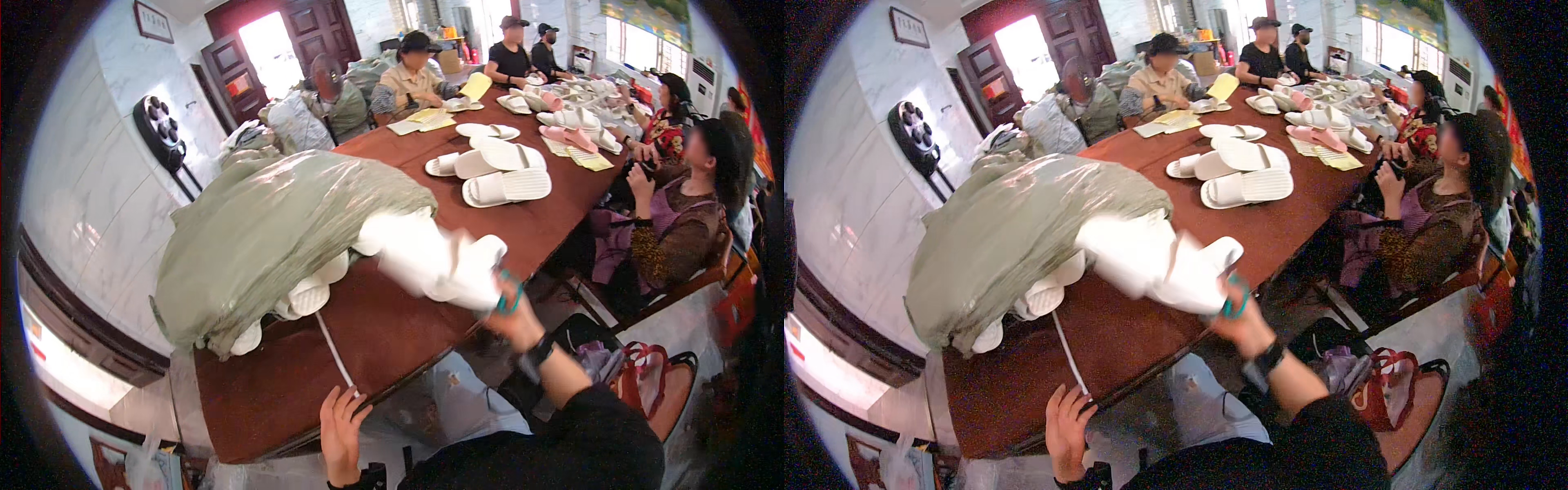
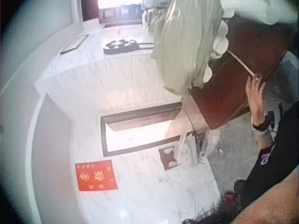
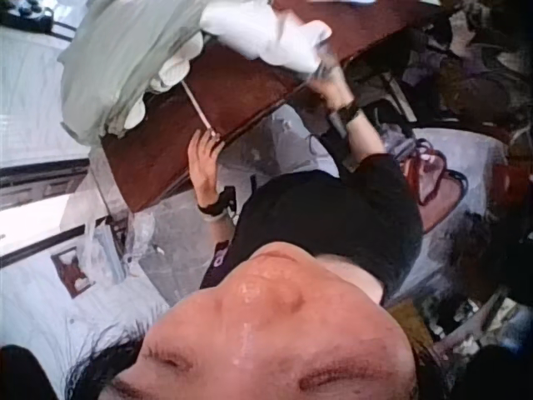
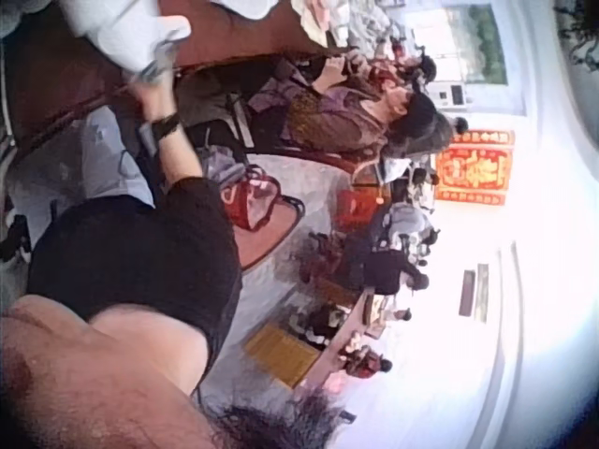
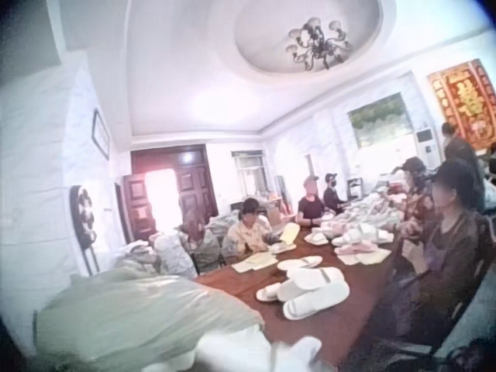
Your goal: Trimming excess manufacturing threads from white foam clogs or shoes using scissors.
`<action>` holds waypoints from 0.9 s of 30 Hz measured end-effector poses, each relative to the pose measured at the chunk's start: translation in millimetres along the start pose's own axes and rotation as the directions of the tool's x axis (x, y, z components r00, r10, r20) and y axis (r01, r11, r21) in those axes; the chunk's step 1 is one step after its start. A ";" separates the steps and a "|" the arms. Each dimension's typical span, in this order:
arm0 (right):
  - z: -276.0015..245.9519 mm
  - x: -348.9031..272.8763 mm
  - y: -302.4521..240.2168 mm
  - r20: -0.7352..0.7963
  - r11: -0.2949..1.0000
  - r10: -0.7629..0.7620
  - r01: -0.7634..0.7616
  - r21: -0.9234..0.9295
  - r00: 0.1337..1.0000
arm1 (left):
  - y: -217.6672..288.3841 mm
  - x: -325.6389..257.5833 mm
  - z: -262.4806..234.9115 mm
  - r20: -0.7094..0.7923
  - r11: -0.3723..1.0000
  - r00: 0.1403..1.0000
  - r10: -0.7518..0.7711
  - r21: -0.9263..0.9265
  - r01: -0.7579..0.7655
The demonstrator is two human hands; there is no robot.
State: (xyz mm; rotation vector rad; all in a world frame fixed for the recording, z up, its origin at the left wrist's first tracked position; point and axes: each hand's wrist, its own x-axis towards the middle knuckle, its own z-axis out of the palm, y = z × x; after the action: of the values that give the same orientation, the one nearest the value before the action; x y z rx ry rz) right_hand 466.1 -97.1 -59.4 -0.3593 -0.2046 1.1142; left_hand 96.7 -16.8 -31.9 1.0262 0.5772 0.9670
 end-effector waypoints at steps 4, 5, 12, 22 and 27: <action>46.2 81.8 -101.6 -0.093 0.863 -0.498 0.503 0.038 0.862 | 3.4 6.8 -14.0 -0.009 0.990 0.998 -0.058 -0.132 0.057; 51.5 100.2 -122.8 0.029 0.857 -0.512 0.509 0.083 0.858 | 2.8 11.1 -18.2 -0.001 0.989 0.998 -0.068 -0.133 0.067; 20.7 105.6 -73.9 0.146 0.923 -0.345 0.363 -0.130 0.927 | 7.3 85.0 -35.4 -0.061 0.984 0.994 -0.086 -0.160 0.075; -26.4 -39.8 40.2 -0.218 0.929 0.066 -0.140 -0.342 0.974 | -28.1 260.0 -44.5 -0.287 0.986 0.945 -0.156 -0.095 0.134; -21.1 -58.6 21.0 -0.202 0.891 -0.064 -0.035 -0.452 0.977 | -48.4 291.3 -92.5 -0.272 0.954 0.960 -0.062 -0.299 -0.024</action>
State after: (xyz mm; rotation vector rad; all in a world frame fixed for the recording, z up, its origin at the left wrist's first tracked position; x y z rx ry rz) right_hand 430.4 -145.5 -85.9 -0.8906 -0.2787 0.9977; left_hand 182.6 270.8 -107.0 0.6155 0.6477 1.1526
